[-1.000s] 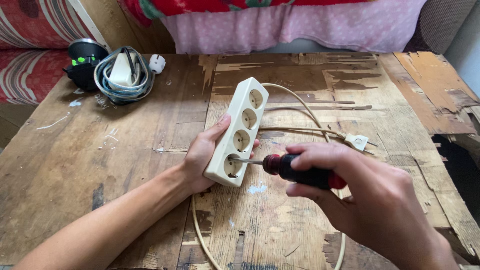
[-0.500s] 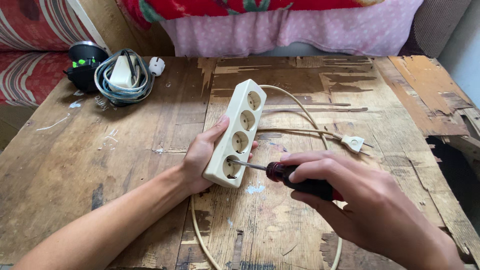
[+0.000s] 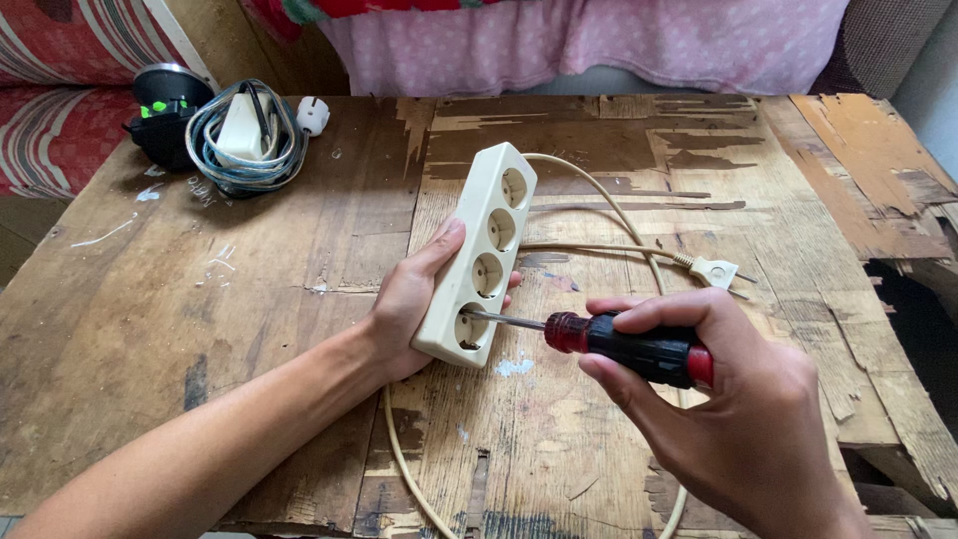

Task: The person uses a screwdriver to unscrew and open the housing of a multi-socket power strip, works on its internal components, then aligns the socket faceplate back onto the housing and tightens the screws to reassemble it, finally coiling the cable and setting the power strip on the table.

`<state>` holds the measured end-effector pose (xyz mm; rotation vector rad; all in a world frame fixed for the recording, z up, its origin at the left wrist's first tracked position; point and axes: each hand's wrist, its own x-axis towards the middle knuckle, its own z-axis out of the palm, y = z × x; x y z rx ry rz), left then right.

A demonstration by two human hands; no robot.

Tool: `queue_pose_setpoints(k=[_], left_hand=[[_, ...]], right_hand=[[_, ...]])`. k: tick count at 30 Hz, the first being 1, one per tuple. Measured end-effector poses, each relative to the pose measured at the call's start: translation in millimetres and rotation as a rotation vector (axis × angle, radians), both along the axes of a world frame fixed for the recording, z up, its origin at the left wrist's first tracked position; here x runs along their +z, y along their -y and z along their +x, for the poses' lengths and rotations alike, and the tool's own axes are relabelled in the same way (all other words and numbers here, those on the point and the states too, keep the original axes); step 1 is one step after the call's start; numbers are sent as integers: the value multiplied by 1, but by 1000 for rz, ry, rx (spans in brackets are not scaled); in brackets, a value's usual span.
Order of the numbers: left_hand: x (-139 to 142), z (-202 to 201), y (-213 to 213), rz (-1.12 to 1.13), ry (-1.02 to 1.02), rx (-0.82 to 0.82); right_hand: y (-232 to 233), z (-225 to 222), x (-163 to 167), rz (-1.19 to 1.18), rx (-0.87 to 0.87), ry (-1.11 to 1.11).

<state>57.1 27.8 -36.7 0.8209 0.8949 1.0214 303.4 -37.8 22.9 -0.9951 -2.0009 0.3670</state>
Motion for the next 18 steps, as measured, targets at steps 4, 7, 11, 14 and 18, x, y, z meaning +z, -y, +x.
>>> queue_pose_setpoints(k=[4, 7, 11, 14, 18], left_hand=[[1, 0, 1, 10, 16, 4], [0, -1, 1, -15, 19, 20], [-2, -3, 1, -15, -10, 33], [-2, -1, 1, -17, -27, 38], [1, 2, 4, -27, -104, 51]], right_hand=[[2, -3, -2, -141, -114, -50], [2, -4, -6, -230, -123, -150], [9, -11, -9, -329, -211, -222], [12, -16, -2, -379, -230, -240], [-1, 0, 8, -719, -378, -33]])
